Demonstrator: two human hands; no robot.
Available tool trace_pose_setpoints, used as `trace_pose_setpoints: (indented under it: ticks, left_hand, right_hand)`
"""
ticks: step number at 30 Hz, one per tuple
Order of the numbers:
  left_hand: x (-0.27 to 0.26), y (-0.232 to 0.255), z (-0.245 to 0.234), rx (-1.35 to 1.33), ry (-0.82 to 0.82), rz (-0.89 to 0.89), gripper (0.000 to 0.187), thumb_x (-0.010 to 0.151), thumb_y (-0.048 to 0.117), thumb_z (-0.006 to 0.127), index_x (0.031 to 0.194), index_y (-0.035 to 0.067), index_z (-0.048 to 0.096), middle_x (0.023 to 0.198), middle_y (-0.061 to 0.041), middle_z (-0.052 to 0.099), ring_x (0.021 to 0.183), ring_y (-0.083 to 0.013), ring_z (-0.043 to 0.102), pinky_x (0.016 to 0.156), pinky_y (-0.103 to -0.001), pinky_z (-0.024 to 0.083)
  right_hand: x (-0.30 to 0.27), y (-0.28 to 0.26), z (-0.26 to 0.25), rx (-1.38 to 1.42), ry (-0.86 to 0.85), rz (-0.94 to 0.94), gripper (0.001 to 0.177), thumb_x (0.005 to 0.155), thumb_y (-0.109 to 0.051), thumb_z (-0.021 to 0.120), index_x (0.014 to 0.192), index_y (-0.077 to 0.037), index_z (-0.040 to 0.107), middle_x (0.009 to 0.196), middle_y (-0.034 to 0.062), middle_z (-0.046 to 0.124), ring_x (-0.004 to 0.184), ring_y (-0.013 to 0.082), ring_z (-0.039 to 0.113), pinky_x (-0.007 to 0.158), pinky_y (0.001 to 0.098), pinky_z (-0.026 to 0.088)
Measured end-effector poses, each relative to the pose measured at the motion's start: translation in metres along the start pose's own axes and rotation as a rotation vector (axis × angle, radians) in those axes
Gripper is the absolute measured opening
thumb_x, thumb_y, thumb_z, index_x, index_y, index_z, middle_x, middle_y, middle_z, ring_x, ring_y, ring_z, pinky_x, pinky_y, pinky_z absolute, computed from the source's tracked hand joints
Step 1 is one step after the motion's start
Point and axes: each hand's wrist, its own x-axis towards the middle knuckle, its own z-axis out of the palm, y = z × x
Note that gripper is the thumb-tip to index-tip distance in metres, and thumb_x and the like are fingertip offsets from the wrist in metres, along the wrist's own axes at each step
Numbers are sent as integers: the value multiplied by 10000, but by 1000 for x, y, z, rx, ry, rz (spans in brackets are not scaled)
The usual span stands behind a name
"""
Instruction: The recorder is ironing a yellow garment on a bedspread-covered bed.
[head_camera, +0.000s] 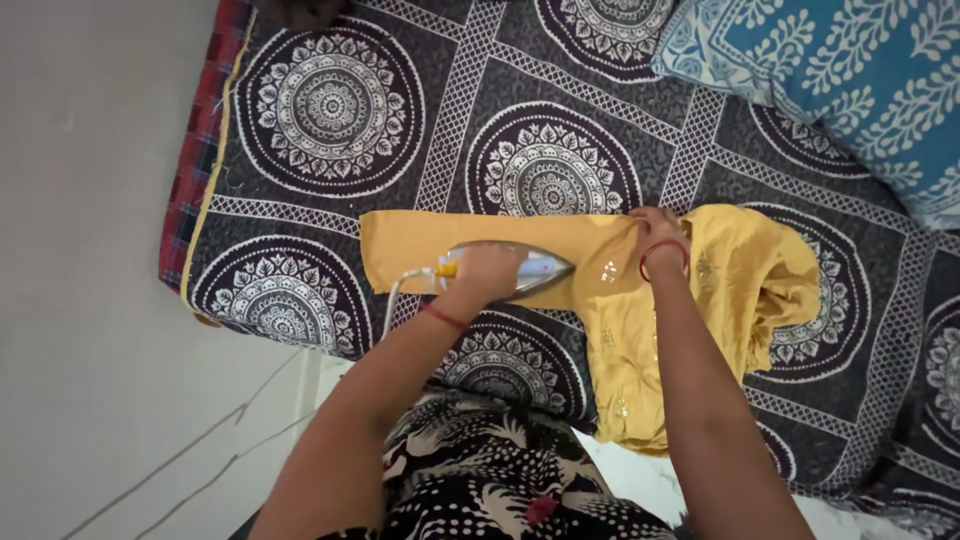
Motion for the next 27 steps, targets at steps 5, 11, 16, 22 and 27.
trace_pose_setpoints:
  ticks: [5, 11, 16, 22, 27]
  left_hand:
    - [13, -7, -36, -58, 80, -31, 244, 874, 229, 636, 1099, 145, 681, 975, -157, 763, 867, -344, 754, 763, -499, 593]
    - [48, -26, -42, -55, 96, -143, 236, 893, 212, 599, 1107, 175, 691, 964, -146, 765, 880, -348, 750, 745, -501, 597]
    - [-1, 6, -31, 13, 12, -27, 277, 857, 328, 644, 1078, 177, 715, 973, -142, 757, 865, -350, 749, 731, -514, 588]
    - [-16, 23, 15, 0, -26, 47, 251, 923, 226, 608, 1157, 187, 691, 926, -135, 775, 843, -340, 764, 731, -498, 590]
    - [51, 32, -20, -70, 191, -83, 265, 837, 259, 642, 1088, 181, 681, 911, -153, 765, 800, -358, 748, 680, -514, 587]
  right_hand:
    - [1, 10, 5, 103, 16, -34, 193, 958, -179, 652, 1101, -270, 746, 1133, 102, 677, 1058, 341, 662, 879, 461, 539]
    - [3, 26, 14, 114, 5, -65, 201, 969, -153, 666, 1120, -256, 747, 1118, 122, 675, 1041, 339, 659, 887, 450, 536]
    - [6, 31, 19, 190, 7, -103, 171, 967, -148, 678, 1108, -219, 743, 1128, 119, 684, 1046, 332, 663, 902, 436, 535]
    - [47, 86, 56, 455, -174, -71, 213, 959, -143, 692, 1172, -123, 697, 1099, 99, 717, 993, 237, 685, 880, 359, 541]
    - [70, 122, 61, 670, -299, -130, 309, 978, -196, 728, 1241, -60, 641, 1035, 70, 682, 930, 149, 636, 827, 306, 528]
